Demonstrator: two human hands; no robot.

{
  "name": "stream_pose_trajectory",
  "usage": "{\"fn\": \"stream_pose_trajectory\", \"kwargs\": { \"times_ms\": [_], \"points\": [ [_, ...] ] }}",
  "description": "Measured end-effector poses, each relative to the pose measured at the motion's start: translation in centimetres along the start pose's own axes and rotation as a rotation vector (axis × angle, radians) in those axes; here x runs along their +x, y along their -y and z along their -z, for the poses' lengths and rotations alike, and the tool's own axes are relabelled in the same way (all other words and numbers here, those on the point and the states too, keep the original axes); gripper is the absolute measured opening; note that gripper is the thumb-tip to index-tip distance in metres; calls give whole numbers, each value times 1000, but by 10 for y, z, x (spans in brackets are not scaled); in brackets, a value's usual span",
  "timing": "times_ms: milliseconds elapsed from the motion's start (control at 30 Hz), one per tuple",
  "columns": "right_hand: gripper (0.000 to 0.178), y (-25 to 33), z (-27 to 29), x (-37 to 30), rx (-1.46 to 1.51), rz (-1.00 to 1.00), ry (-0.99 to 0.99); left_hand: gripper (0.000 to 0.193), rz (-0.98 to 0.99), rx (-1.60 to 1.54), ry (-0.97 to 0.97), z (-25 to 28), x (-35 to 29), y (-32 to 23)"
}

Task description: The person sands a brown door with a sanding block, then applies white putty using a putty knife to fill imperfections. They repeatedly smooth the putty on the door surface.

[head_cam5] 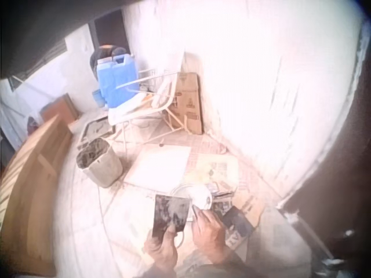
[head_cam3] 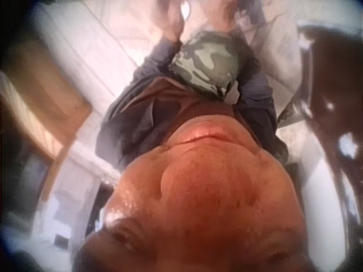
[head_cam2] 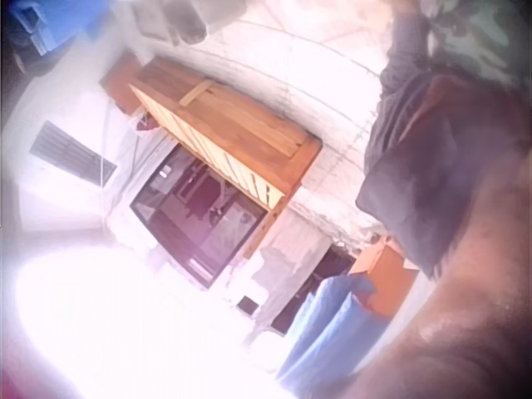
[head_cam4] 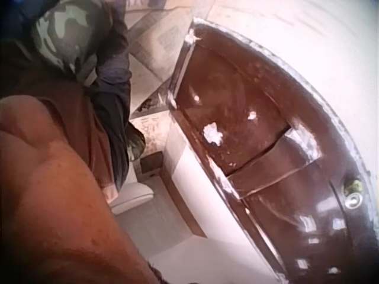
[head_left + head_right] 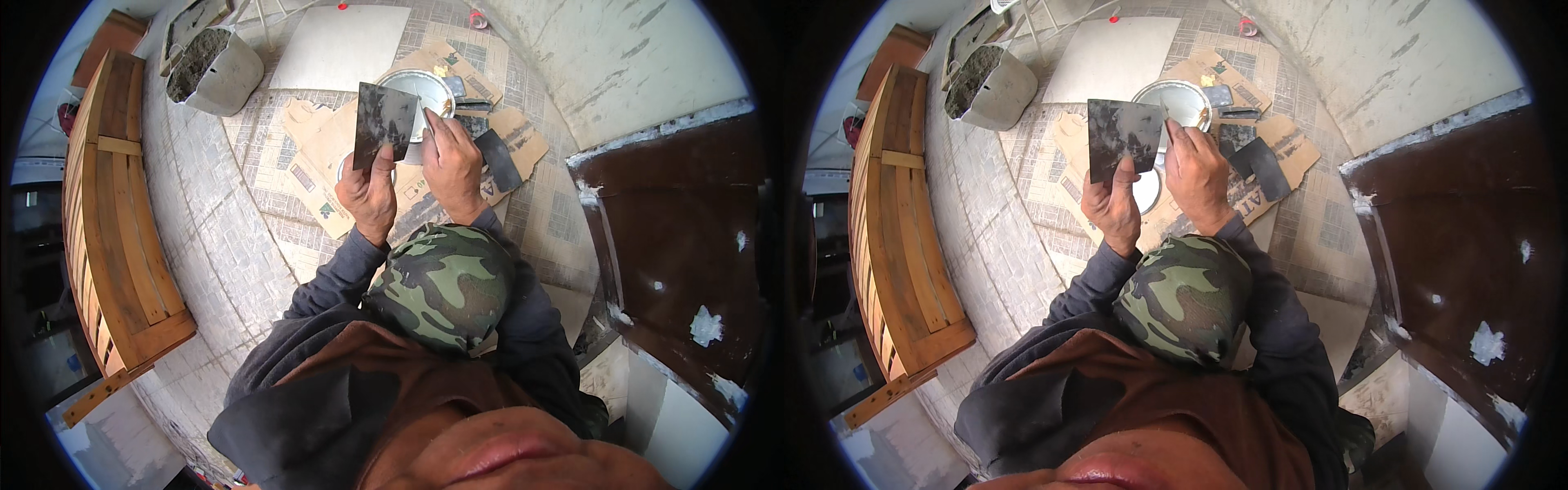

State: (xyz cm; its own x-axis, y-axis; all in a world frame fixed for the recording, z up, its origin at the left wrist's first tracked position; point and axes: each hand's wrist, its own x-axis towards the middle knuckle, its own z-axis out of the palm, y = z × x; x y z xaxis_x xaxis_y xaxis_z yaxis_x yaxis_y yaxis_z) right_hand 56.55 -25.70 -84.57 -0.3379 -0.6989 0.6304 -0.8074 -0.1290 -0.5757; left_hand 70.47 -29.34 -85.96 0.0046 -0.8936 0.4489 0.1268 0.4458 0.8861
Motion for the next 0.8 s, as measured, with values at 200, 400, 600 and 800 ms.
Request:
{"fn": "stream_pose_trajectory", "kwargs": {
  "times_ms": [200,400,600,800],
  "points": [
    [21,-58,-20,-3,509,-813,72,16,84,-35,-121,35,18,7],
    [27,-109,32,-37,890,-1186,319,13,444,-324,-129,59,7,47],
    [35,-73,47,-69,1273,-1117,-208,19,1090,-523,-7,19,-22,27],
    [42,-34,24,-91,1215,-1185,-404,35,1026,40,767,6,-37,48]
  ]
}}
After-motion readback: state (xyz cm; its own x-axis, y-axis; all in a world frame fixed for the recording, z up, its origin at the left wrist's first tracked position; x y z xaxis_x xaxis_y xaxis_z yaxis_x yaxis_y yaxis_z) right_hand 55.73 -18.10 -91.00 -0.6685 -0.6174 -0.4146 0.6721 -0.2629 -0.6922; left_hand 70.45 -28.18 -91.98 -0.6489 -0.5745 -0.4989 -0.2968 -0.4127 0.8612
